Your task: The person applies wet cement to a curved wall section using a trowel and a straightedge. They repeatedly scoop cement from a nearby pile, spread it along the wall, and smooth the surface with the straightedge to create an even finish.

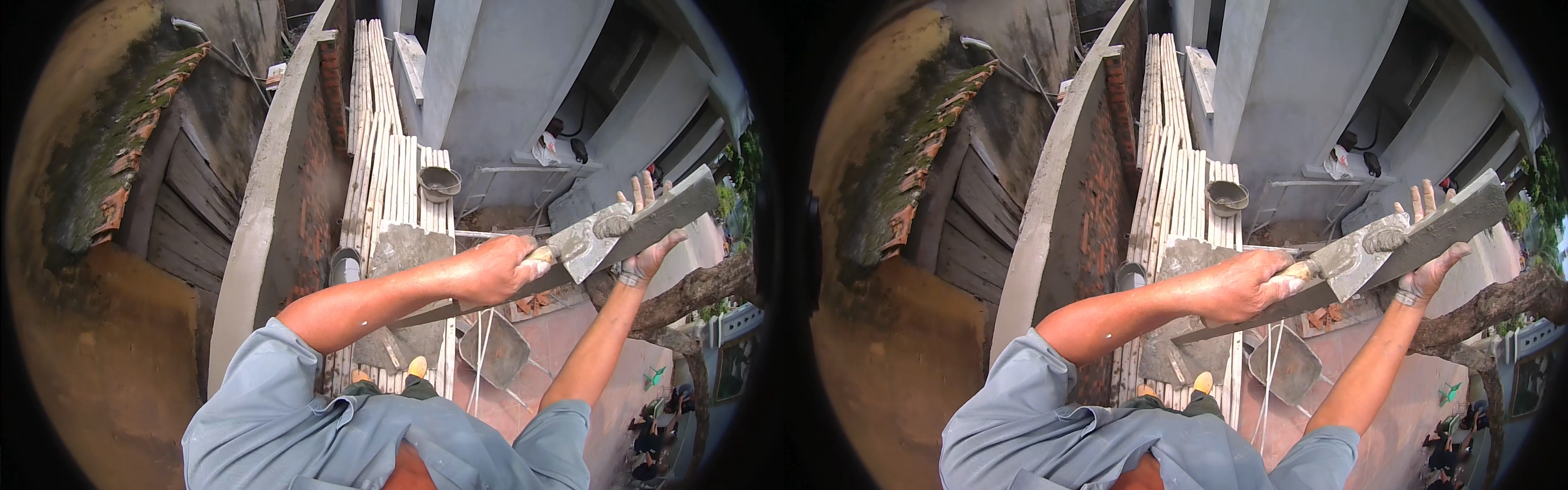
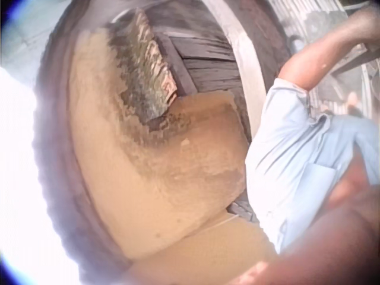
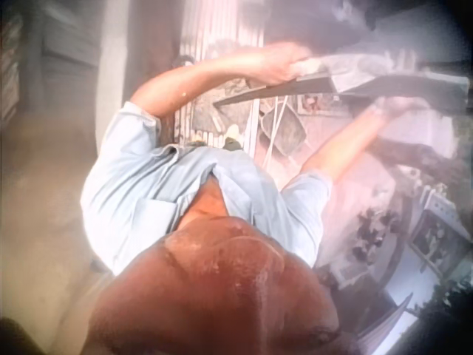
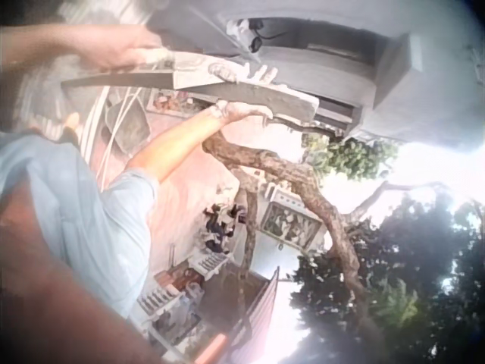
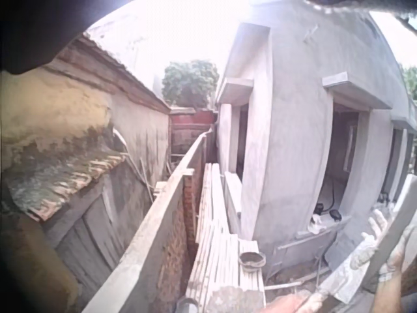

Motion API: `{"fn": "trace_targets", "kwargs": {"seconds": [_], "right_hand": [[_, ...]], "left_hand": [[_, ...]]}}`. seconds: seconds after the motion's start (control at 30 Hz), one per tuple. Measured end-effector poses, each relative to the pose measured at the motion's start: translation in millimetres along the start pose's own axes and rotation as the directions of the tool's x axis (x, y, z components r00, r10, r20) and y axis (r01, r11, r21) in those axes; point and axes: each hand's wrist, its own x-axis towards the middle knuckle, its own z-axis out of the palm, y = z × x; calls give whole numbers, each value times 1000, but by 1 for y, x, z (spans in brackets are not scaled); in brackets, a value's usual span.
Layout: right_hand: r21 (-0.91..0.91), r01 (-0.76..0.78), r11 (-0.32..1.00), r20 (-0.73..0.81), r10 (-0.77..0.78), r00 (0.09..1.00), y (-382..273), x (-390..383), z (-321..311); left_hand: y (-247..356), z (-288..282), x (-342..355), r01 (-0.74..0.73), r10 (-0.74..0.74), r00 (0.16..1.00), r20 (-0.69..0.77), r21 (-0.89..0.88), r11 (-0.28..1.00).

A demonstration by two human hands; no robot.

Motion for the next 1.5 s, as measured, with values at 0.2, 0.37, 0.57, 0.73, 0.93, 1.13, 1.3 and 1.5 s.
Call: {"fn": "trace_targets", "kwargs": {"seconds": [0.2, 0.37, 0.57, 0.73, 0.93, 1.13, 1.3, 1.5], "right_hand": [[151, -176, 973, 209, 142, 968, -1, -6, 18], [-3, -275, 961, 10, 275, 961, -6, -13, 27], [-53, -216, 975, 115, 221, 969, -24, -28, 29], [-31, -199, 980, -68, 196, 978, -32, -35, 3], [-177, -200, 964, -314, 138, 939, -31, -37, -15], [-174, -226, 958, -340, 157, 927, -20, -25, -12], [-140, -203, 969, -282, 157, 946, -8, -19, 19], [-64, -160, 985, -147, 149, 978, 7, -19, 66]], "left_hand": [[88, -56, 29, -80, 78, 996, -37, -61, 995], [131, -78, 39, -184, 173, 974, -143, -64, 981], [32, -47, 20, -111, 314, 833, -455, 419, 901], [-173, 15, -63, 578, -495, 816, -299, 429, 694], [-275, 83, -142, 691, -573, 629, -525, 40, 722], [-265, 125, -154, 721, -768, 614, -181, -267, 639], [-207, 172, -139, 628, -812, 571, 118, -699, 341], [-106, 149, -98, 420, -668, 740, -75, -724, 547]]}}
